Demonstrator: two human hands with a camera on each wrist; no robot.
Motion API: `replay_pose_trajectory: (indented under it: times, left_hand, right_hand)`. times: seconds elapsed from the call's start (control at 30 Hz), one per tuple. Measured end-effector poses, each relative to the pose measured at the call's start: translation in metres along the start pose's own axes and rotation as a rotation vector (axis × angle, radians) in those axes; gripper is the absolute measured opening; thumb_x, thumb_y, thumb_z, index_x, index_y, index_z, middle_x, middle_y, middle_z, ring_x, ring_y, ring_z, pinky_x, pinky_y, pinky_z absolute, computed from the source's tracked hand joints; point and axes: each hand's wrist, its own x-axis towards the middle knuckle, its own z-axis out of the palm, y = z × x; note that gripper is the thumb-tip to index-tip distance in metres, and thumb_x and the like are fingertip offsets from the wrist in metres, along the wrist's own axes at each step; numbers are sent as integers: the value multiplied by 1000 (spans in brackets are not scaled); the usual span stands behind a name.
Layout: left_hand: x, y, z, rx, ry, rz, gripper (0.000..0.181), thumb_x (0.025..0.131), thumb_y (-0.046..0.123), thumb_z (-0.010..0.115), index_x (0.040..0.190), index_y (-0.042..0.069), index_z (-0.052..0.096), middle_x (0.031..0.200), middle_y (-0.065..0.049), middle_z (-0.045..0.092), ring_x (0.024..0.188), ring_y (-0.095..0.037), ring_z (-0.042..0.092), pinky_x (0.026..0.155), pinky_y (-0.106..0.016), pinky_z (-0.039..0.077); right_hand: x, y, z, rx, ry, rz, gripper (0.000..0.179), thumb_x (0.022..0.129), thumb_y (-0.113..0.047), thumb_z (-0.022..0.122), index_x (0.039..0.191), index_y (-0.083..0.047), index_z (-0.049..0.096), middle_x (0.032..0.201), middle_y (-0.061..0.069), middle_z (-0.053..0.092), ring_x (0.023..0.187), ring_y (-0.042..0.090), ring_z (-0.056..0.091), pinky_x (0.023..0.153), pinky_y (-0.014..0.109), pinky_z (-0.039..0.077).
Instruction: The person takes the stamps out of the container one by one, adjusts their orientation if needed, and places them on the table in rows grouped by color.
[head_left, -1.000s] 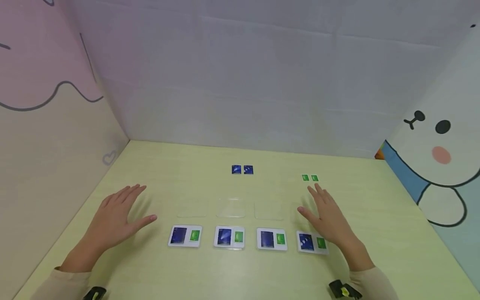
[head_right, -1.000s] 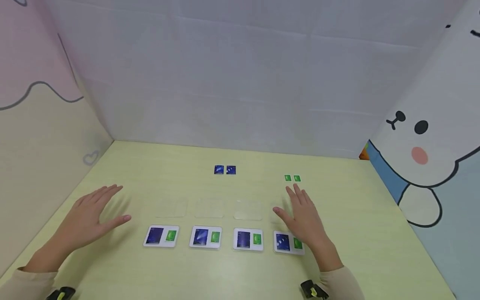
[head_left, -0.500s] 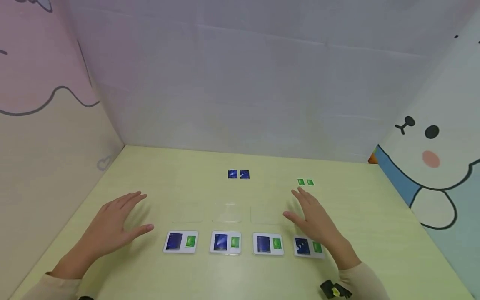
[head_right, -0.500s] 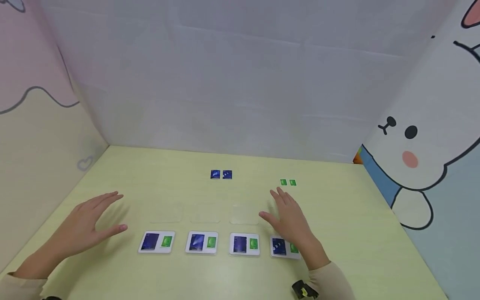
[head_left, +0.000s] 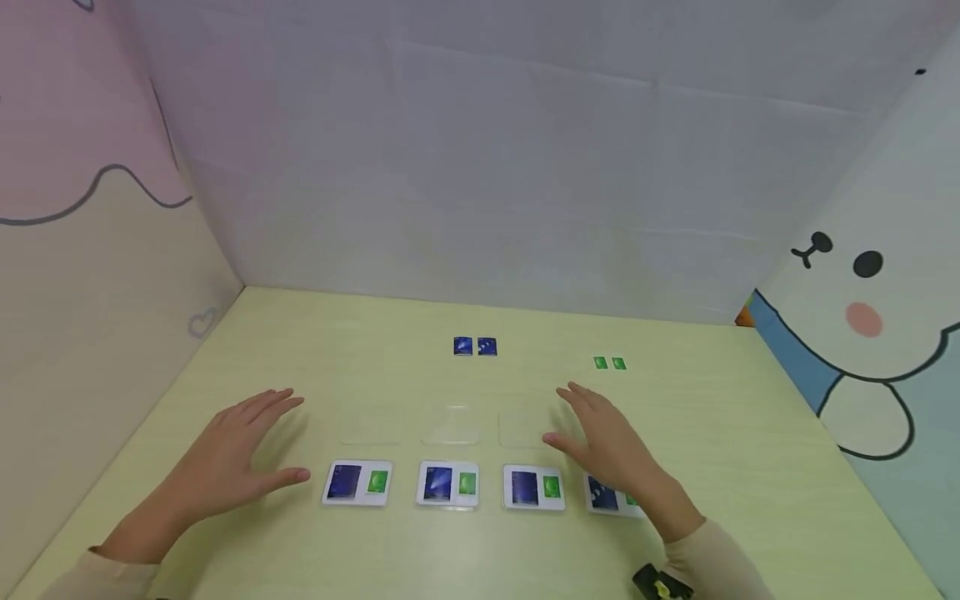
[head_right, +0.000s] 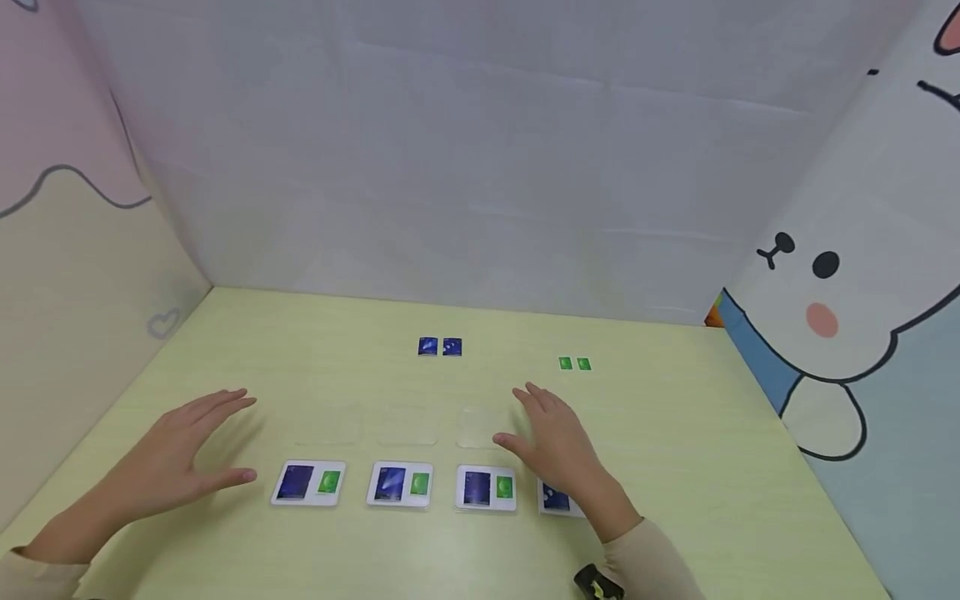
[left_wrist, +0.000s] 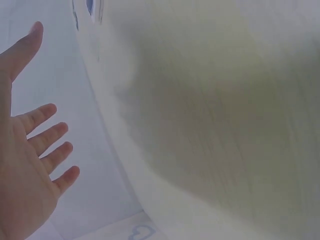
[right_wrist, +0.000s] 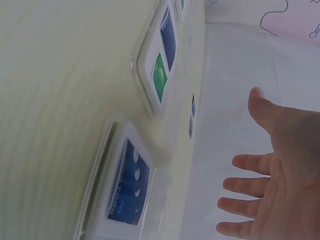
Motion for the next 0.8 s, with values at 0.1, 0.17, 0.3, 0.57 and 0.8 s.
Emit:
replay_pose_trajectory:
  times: [0.1, 0.17, 0.3, 0.57, 0.8]
  left_hand:
    - [-1, 2, 2, 11, -16, 0, 88, 67, 62, 76, 135, 13, 49, 141, -16, 49, 130, -41, 40, 99, -58, 30]
    - [-2, 3, 4, 22, -22, -1, 89, 67, 63, 75, 135, 12, 49, 142, -16, 49, 131, -41, 40, 100, -57, 30]
    - [-2, 7, 4, 37, -35, 4, 88, 68, 64, 74, 134, 11, 50, 142, -16, 49, 131, -41, 40, 101, -57, 29]
    - [-7, 9, 5, 51, -11, 52, 87, 66, 64, 75, 131, 10, 54, 132, -13, 58, 122, -35, 50, 100, -51, 31]
    - [-6, 12, 13, 26, -7, 100, 82, 66, 63, 76, 128, 12, 57, 124, -6, 63, 115, -28, 54, 98, -46, 30]
  right_hand:
    - [3, -6, 1, -3, -15, -3, 70, 89, -45, 63, 143, -6, 43, 150, 19, 40, 137, 40, 40, 108, 56, 35]
    - [5, -9, 2, -13, -32, 0, 70, 88, -46, 63, 143, -7, 43, 150, 18, 40, 137, 39, 40, 108, 55, 35]
    - [8, -17, 2, -27, -60, 8, 70, 87, -47, 64, 143, -9, 43, 151, 16, 41, 137, 38, 41, 109, 55, 36]
    - [10, -30, 5, -10, -94, -10, 70, 86, -46, 66, 142, -10, 44, 150, 14, 42, 136, 36, 43, 108, 55, 36]
    - [9, -35, 11, -11, -108, -8, 68, 86, -46, 66, 141, -12, 46, 149, 12, 44, 135, 34, 44, 108, 53, 37]
